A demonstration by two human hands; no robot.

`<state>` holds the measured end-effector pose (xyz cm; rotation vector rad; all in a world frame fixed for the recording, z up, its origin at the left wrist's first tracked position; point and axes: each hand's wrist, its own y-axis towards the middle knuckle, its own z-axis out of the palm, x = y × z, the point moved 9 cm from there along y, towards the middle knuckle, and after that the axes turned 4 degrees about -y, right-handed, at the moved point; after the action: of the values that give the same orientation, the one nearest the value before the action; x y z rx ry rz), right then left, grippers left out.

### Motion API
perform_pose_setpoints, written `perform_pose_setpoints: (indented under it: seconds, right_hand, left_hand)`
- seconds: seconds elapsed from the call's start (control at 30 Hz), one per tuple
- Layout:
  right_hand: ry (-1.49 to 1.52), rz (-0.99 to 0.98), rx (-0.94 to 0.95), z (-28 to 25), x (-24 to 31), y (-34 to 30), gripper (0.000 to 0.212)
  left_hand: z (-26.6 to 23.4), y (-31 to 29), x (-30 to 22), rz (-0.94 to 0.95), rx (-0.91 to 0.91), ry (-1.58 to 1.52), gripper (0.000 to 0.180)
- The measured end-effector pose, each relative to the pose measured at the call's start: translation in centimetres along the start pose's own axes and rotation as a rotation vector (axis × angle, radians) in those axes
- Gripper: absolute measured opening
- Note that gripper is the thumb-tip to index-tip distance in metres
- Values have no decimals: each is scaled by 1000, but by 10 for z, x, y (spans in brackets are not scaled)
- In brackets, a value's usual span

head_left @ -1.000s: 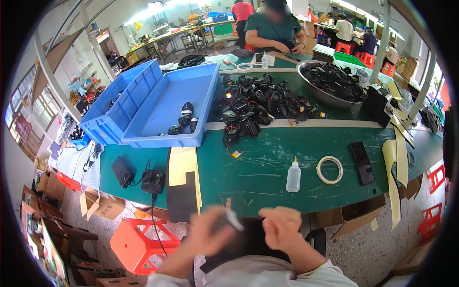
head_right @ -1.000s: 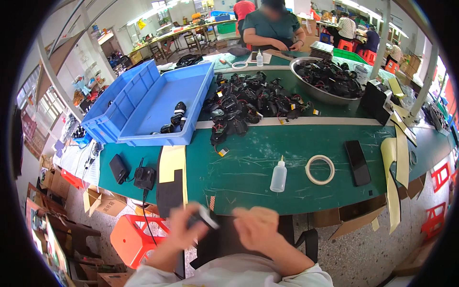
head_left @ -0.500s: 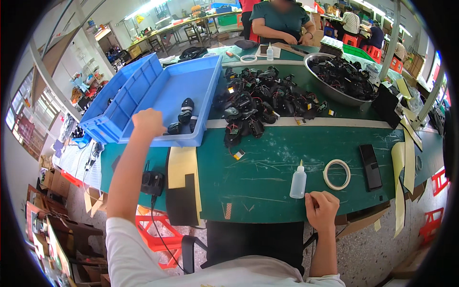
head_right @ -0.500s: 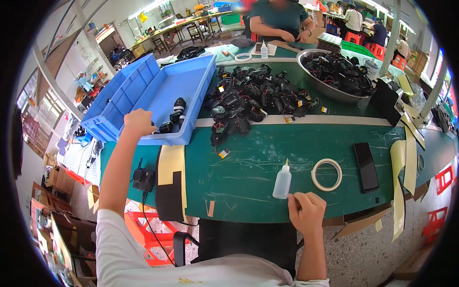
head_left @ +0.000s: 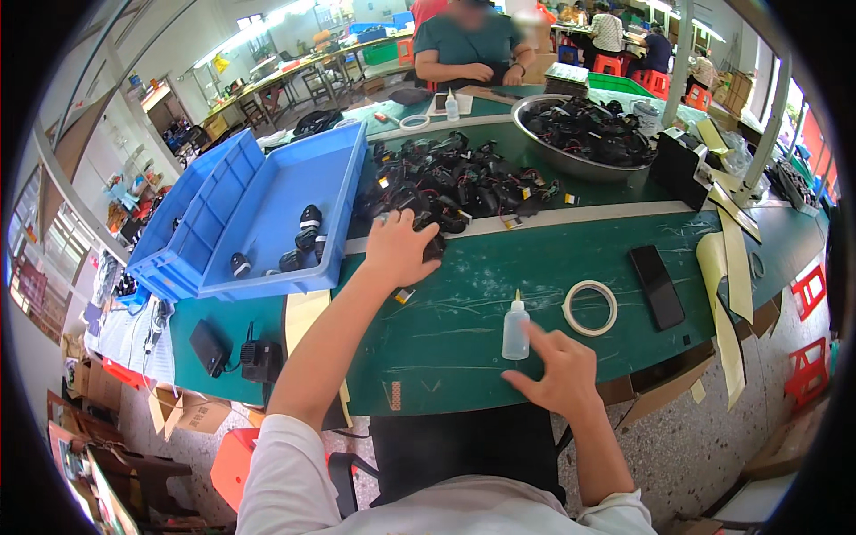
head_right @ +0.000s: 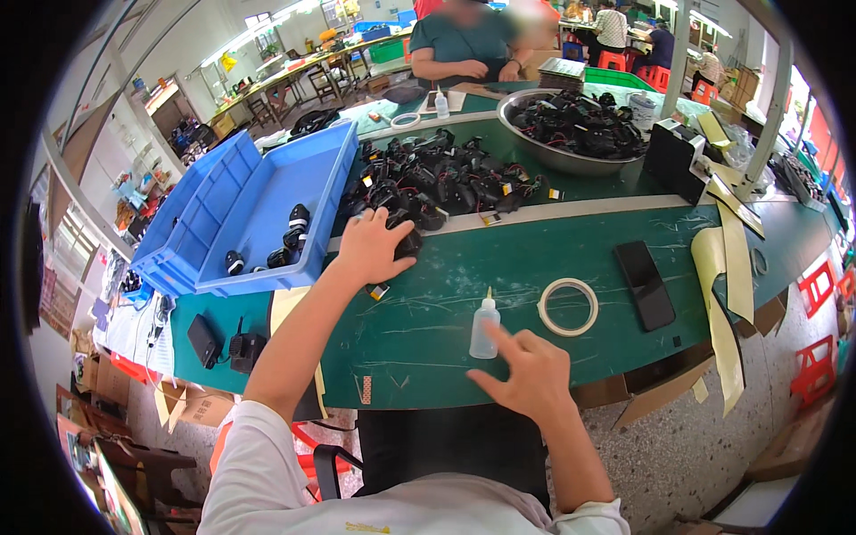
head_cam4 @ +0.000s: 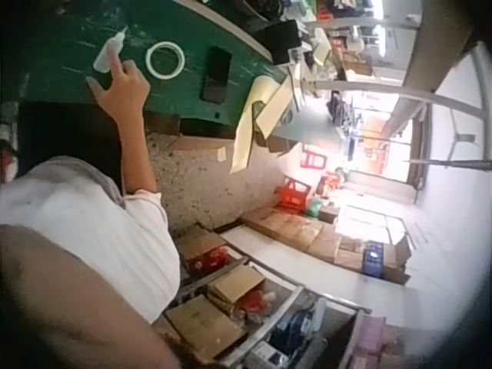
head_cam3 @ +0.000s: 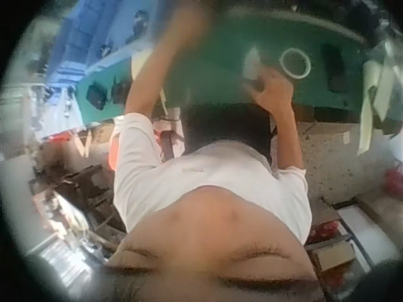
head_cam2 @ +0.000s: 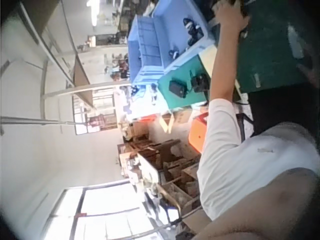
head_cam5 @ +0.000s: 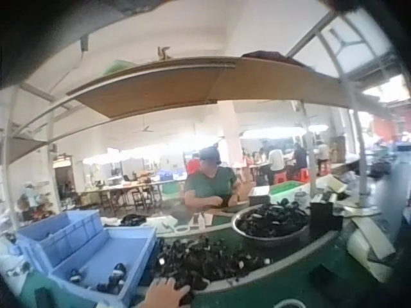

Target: Assemble electronic device components by applying adhesive, tape, and connecting wires.

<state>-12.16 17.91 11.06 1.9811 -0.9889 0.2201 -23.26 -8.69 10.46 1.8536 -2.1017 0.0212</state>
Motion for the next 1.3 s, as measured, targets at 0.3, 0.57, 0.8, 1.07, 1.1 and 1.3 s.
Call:
perform_pose_setpoints:
  seconds: [0.3,0.57,0.8,1.07,1.1,1.3]
  right_hand:
    - [-481,-118,508,73,-26,40,47]
    - [-507,-34,414,42,-8,110,41]
    - [-372,-334,455,99,25,112,42]
    - [312,-366,476,110,32,102,18]
    - [317,-362,485,113,31,99,18]
    - [320,-244,802,141,40,72,47]
  left_hand:
    - [15,-3,-15,-25,88,-176,43]
    - [-21,-56,-32,124,-177,-415,29]
    - [-12,-73,-31,123,-102,-1135,15]
    - [17,-84,-11,-39,-60,-2105,20]
    - [24,-83,-12,-88,-42,-2032,20]
    - [40,-87,-19,-248,-33,-2211,18]
